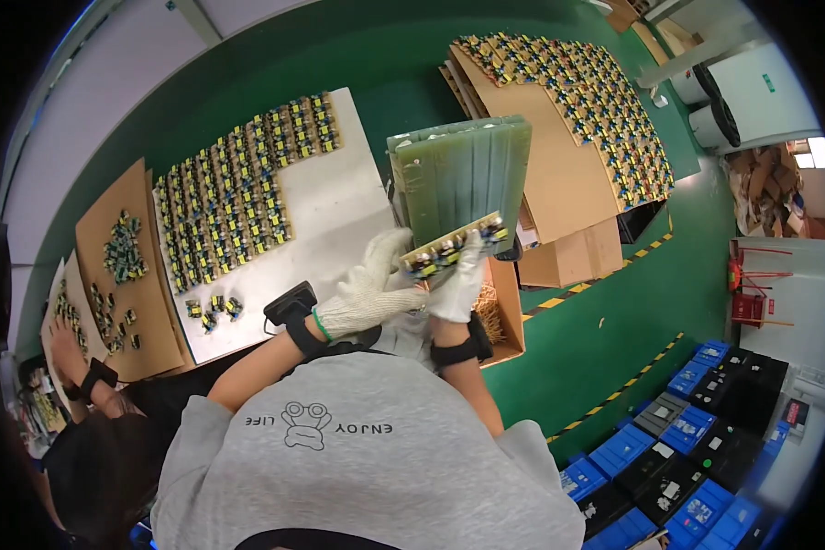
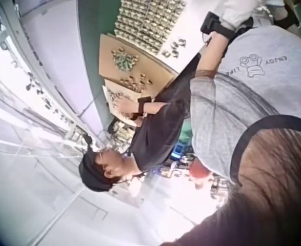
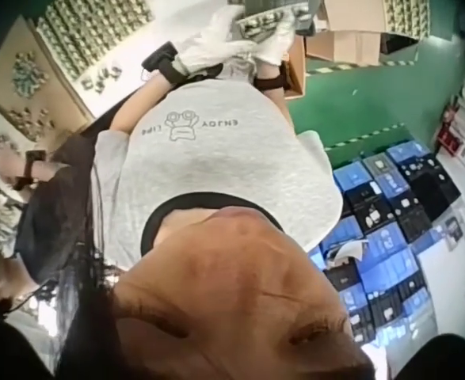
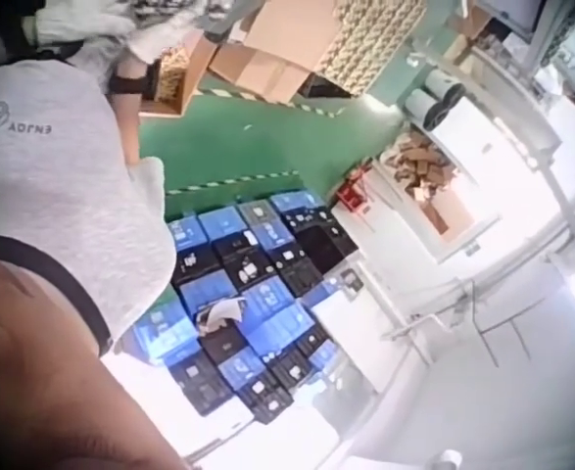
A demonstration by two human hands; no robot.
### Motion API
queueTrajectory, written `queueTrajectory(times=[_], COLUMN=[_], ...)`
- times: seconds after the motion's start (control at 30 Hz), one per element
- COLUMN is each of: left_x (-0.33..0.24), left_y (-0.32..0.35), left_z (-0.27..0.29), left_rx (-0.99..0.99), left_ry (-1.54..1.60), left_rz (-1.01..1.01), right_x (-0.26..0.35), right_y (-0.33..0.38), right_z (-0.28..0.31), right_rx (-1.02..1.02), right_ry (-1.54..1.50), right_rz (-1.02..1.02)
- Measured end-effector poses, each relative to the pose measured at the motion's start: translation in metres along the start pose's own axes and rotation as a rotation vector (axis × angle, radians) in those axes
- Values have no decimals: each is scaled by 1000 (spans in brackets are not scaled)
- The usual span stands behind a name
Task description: Manually arrange small electronic components into a specific pattern on circuit boards.
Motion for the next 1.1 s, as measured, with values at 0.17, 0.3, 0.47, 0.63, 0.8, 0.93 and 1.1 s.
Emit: queueTrajectory(times=[0.17,0.3,0.47,0.63,0.8,0.93,1.1], left_x=[31,40,43,58,61,61,66], left_y=[3,15,25,30,31,33,40], left_z=[20,23,29,33,32,34,38], left_rx=[-155,-235,-201,-307,-300,-316,-306], left_ry=[-153,-177,-93,-84,-30,-53,-137], left_rz=[266,210,439,409,424,409,398], right_x=[9,-7,-17,-26,-17,-13,-17], right_y=[-30,-37,-42,-57,-50,-69,-59], right_z=[53,62,66,91,74,82,66], right_rx=[53,117,77,99,136,82,-141], right_ry=[849,1099,1145,1034,1131,1202,1213], right_rz=[504,640,905,736,771,786,948])
Point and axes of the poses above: each hand's wrist, its own y-axis away from the middle knuckle, its own z-axis out of the back of the hand, x = y × z, the point moved 3 cm from there along -y, towards the middle knuckle, and after that the axes turned 6 degrees about -y, right-handed, at the moved point
